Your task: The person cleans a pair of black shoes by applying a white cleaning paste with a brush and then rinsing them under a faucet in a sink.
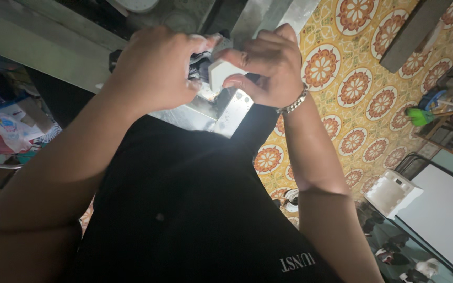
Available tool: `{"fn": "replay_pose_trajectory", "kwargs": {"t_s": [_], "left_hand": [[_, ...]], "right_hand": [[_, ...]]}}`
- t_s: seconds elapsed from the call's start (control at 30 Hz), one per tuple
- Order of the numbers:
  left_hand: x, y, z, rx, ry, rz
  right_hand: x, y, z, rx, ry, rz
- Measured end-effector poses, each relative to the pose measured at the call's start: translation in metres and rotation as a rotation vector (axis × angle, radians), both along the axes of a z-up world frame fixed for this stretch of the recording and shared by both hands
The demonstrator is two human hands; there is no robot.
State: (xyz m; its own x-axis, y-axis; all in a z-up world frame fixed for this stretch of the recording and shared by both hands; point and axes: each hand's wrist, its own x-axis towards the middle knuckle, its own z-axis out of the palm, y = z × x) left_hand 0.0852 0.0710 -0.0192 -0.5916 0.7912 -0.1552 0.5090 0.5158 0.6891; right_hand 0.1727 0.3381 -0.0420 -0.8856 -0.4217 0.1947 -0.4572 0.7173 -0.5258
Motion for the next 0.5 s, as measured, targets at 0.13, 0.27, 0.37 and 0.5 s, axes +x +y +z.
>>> {"fn": "replay_pose_trajectory", "kwargs": {"t_s": [0.13,0.27,0.37,0.5], "left_hand": [[0.001,0.000,0.005,-0.035,-0.090,0.017],[0.000,0.002,0.004,-0.014,-0.013,0.002],[-0.001,0.001,0.006,0.035,-0.016,-0.005],[-0.002,0.003,0.009,0.006,0.003,0.007]], "right_hand": [[-0.016,0.020,0.001,-0.033,-0.056,-0.027],[-0.005,0.000,0.003,-0.033,0.021,0.022],[-0.007,0.001,0.005,-0.069,-0.013,0.056],[-0.011,0.007,0.006,0.005,0.018,-0.015]]}}
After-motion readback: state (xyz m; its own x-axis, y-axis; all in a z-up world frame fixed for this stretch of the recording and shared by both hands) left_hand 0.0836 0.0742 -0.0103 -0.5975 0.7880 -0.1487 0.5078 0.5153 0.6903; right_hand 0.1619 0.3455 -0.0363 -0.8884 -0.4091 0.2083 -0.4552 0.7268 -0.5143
